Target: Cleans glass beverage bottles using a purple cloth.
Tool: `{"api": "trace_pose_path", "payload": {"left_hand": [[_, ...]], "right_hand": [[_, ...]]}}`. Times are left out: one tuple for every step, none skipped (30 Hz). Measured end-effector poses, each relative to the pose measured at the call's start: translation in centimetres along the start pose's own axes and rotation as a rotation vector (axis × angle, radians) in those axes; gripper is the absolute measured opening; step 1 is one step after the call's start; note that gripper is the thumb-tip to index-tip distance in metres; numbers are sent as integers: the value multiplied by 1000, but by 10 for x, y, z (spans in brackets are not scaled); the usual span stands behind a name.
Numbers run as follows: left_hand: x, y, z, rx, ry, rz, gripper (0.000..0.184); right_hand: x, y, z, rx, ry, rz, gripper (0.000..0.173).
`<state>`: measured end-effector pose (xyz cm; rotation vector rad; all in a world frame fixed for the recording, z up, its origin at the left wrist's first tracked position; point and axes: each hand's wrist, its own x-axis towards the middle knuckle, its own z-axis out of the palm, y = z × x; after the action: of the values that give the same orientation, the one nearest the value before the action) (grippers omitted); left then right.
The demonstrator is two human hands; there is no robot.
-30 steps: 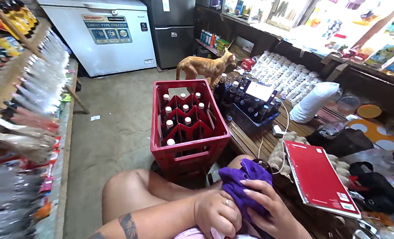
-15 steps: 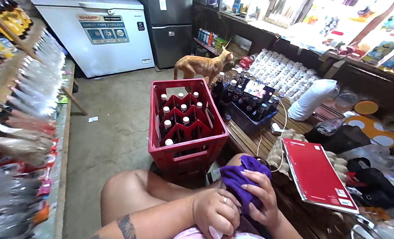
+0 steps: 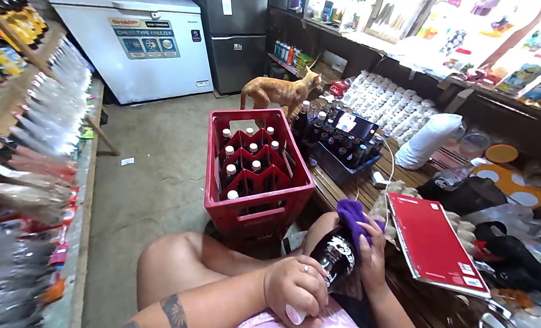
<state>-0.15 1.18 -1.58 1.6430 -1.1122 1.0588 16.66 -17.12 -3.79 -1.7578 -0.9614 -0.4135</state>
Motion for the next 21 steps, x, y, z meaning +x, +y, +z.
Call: {"api": "trace_pose_path", "payload": {"left_hand": [[0,0,0,4,4,-1,22],[-1,0,1,7,7,-2,23],[-1,0,1,10,9,-3,23],[-1,1,1,12,8,-4,23],[-2,1,0,13,6,-4,23],[-3,0,0,13,6,-3,23],[-3,1,0,16,6,-2,23],[-3,1,0,19,3,0,23],[-3,1,0,26,1,1,22],[-3,1,-1,31,1,3,22],[-3,0,-1,30,3,6,22],[-4,0,0,28,2,7,21],[-5,0,0,24,0,5,21],[-5,0,0,19,-3,3,21],[-5,0,-1,13,-5,0,21],[-5,0,-1,12,-2,-1,21],[-5,0,-1,15,6,-3,22],[-5,0,-1,15,14,-6,22],[-4,-1,-1,19,23,-10,23],[-4,-1,-1,26,31,-14,24],[-3,-1,-1,32,35,-19,25]], "right_hand": [[-3,-8,1,7,-17,-16,47],[-5,-16,1,25,-38,-36,46],[-8,-26,2,48,-61,-66,43],[-10,-35,4,72,-86,-108,40],[-12,-45,5,90,-109,-162,37],[-14,-52,5,92,-132,-224,36],[-15,-56,5,81,-153,-290,37],[-16,-58,5,55,-165,-349,39],[-16,-57,6,41,-164,-398,40],[-16,-53,6,38,-157,-443,41],[-16,-47,6,42,-150,-491,42],[-15,-40,6,49,-145,-539,43],[-15,-33,5,55,-136,-581,45],[-15,-24,5,59,-127,-607,46],[-15,-15,4,63,-115,-613,48],[-16,-7,4,68,-102,-600,49],[-18,2,4,71,-95,-569,50],[-19,10,3,72,-89,-533,51],[-21,17,3,70,-79,-499,51],[-21,24,3,64,-66,-465,51],[-21,29,3,52,-53,-433,51]]}}
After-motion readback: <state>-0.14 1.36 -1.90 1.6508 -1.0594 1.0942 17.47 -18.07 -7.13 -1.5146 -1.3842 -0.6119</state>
